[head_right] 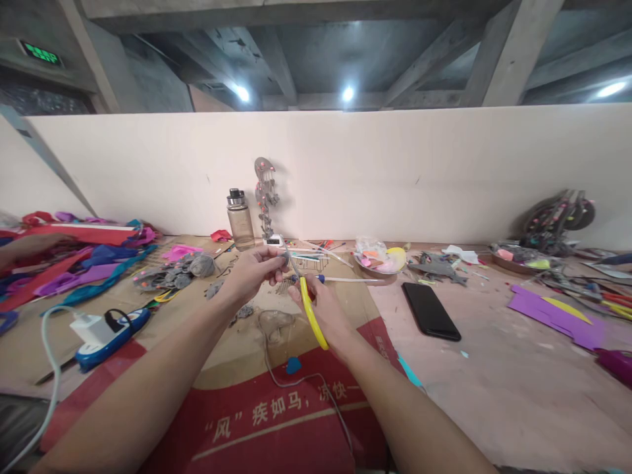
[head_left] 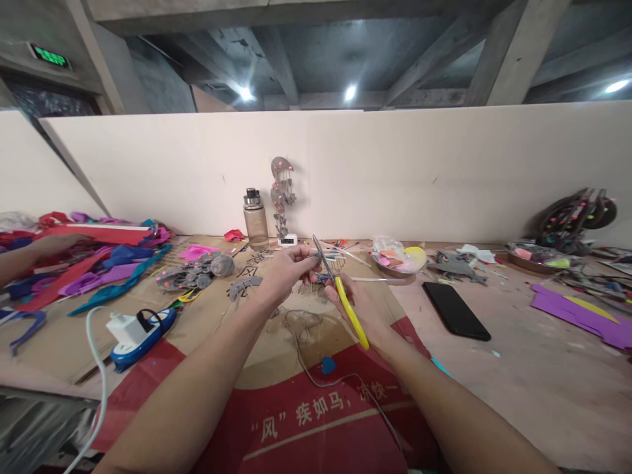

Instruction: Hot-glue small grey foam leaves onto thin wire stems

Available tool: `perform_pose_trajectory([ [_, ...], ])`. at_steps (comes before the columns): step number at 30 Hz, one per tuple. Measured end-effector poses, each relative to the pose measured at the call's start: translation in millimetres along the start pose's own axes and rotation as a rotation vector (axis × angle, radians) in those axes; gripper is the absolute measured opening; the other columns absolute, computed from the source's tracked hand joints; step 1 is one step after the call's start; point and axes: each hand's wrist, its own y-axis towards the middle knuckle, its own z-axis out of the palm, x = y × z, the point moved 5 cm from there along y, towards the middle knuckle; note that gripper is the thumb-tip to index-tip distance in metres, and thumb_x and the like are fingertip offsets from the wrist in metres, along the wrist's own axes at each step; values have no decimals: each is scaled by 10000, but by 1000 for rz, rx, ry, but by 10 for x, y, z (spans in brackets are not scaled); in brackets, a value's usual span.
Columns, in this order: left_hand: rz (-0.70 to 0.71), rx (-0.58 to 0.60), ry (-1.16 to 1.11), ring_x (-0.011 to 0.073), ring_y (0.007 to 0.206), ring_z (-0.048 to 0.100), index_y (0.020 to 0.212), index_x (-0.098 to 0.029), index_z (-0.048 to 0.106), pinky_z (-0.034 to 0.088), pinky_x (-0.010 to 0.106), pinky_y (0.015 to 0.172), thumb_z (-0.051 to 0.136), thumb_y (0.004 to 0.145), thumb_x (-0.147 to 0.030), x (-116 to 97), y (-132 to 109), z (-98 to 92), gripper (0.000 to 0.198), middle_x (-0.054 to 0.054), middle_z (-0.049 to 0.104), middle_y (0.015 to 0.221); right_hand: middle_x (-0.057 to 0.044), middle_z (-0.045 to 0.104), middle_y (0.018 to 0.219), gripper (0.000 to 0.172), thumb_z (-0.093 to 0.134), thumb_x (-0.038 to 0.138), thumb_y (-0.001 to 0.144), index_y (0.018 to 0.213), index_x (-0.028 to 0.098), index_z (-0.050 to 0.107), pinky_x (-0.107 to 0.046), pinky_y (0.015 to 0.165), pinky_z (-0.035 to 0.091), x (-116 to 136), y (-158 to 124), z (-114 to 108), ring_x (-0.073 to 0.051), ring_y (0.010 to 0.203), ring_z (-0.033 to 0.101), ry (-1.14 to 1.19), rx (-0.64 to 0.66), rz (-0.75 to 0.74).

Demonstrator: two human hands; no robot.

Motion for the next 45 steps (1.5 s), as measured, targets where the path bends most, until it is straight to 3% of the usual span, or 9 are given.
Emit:
perform_pose_trajectory([
  [13,-26,-18,28,83,490,542,777,-140,636,403,207,458,734,710,-346,-22,-16,-4,238,18,657,677,-9,623,797,292,549,499,870,891,208,569,-287,664,413,24,6,-34,-159,701,544,-109,-16,37],
  [17,11,-69,11,65,483,472,698,-147,620,356,201,472,739,687,-304,-40,-11,-31,197,-19,576,585,12,551,718,285,545,501,877,827,220,535,-273,606,393,30,5,-18,-146,648,496,14,-17,26],
  [21,16,-99,-41,46,468,369,672,-153,618,282,209,464,749,650,-291,-43,8,-54,191,-48,494,565,3,554,789,266,536,493,890,908,228,540,-278,650,431,72,2,-31,-156,724,516,103,-11,-11],
  [24,-11,-80,-64,39,462,300,622,-153,587,234,218,468,743,631,-288,-58,7,-45,207,-62,419,541,-1,564,828,266,536,485,893,962,228,556,-279,677,443,97,2,-49,-159,766,525,87,4,-22],
  [32,-75,3,-39,38,471,215,562,-156,513,128,242,479,733,636,-297,-44,-7,-25,271,-66,316,529,11,567,773,290,549,506,881,932,221,573,-260,605,417,113,-6,-23,-133,661,501,129,59,42],
  [40,-92,30,-35,31,454,231,571,-150,555,143,232,473,745,614,-286,-38,11,-52,237,-67,326,511,9,563,758,294,558,511,871,861,217,559,-250,562,383,141,-1,-34,-129,633,476,83,70,12],
  [45,-99,26,-78,22,422,241,524,-157,485,149,217,445,758,626,-339,-23,22,-77,343,-70,335,481,17,551,712,285,568,502,865,820,222,548,-249,553,368,115,-5,-28,-135,627,474,18,74,10],
])
